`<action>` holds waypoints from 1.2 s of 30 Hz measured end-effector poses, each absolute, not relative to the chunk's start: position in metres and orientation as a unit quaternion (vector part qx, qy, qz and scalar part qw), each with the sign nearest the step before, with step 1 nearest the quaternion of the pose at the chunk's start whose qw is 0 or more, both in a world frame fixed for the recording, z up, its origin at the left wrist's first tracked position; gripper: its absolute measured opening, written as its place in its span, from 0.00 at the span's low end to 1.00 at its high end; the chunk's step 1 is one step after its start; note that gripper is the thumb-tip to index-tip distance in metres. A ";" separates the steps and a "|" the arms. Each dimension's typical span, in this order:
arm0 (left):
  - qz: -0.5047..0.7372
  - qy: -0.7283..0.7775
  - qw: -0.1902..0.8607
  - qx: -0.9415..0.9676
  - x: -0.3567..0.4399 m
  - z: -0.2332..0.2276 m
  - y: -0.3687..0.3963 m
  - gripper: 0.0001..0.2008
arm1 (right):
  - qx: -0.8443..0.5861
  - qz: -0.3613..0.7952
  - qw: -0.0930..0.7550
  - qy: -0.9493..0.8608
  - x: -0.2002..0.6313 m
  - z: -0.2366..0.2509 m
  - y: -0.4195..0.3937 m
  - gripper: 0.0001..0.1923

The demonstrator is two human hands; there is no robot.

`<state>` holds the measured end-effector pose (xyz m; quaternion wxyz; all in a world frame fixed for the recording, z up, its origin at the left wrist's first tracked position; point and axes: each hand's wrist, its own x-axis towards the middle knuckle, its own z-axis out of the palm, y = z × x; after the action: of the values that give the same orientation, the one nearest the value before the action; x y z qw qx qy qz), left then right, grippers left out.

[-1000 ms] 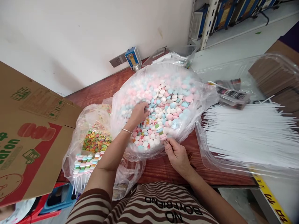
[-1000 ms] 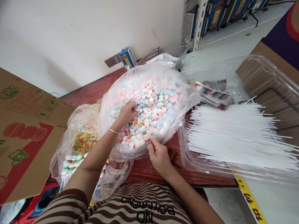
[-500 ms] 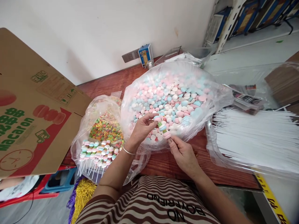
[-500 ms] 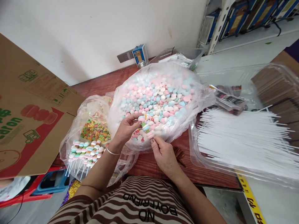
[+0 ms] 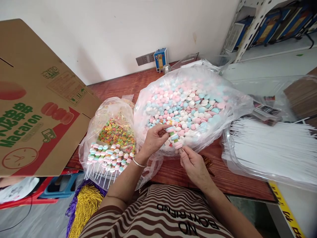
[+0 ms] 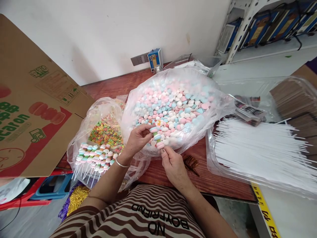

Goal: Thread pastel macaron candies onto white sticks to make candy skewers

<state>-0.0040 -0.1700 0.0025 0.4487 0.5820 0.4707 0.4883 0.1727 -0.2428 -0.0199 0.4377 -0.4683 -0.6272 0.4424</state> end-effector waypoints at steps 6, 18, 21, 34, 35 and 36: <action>0.479 0.477 0.396 0.621 -0.005 -0.001 -0.174 0.12 | -0.470 0.443 0.452 -0.615 0.167 -0.022 -0.245 0.19; 0.701 0.377 0.543 0.268 0.057 0.010 -0.199 0.11 | -0.488 0.149 0.462 -0.725 0.146 -0.031 -0.246 0.16; 0.695 0.370 0.566 0.242 0.063 0.013 -0.202 0.13 | -0.493 0.032 0.455 -0.741 0.145 -0.035 -0.247 0.19; 0.711 0.319 0.587 0.220 0.059 0.018 -0.206 0.12 | -0.482 0.131 0.398 -0.770 0.155 -0.028 -0.246 0.19; 0.715 0.306 0.594 0.204 0.056 0.020 -0.203 0.13 | -0.474 0.146 0.390 -0.775 0.157 -0.029 -0.248 0.18; 0.718 0.297 0.600 0.192 0.054 0.023 -0.201 0.13 | -0.468 0.146 0.386 -0.781 0.158 -0.030 -0.251 0.18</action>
<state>0.0543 -0.2006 0.0229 0.5996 0.1923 0.2974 0.7177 0.1578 -0.2512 -0.0297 0.3863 -0.4684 -0.7811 0.1456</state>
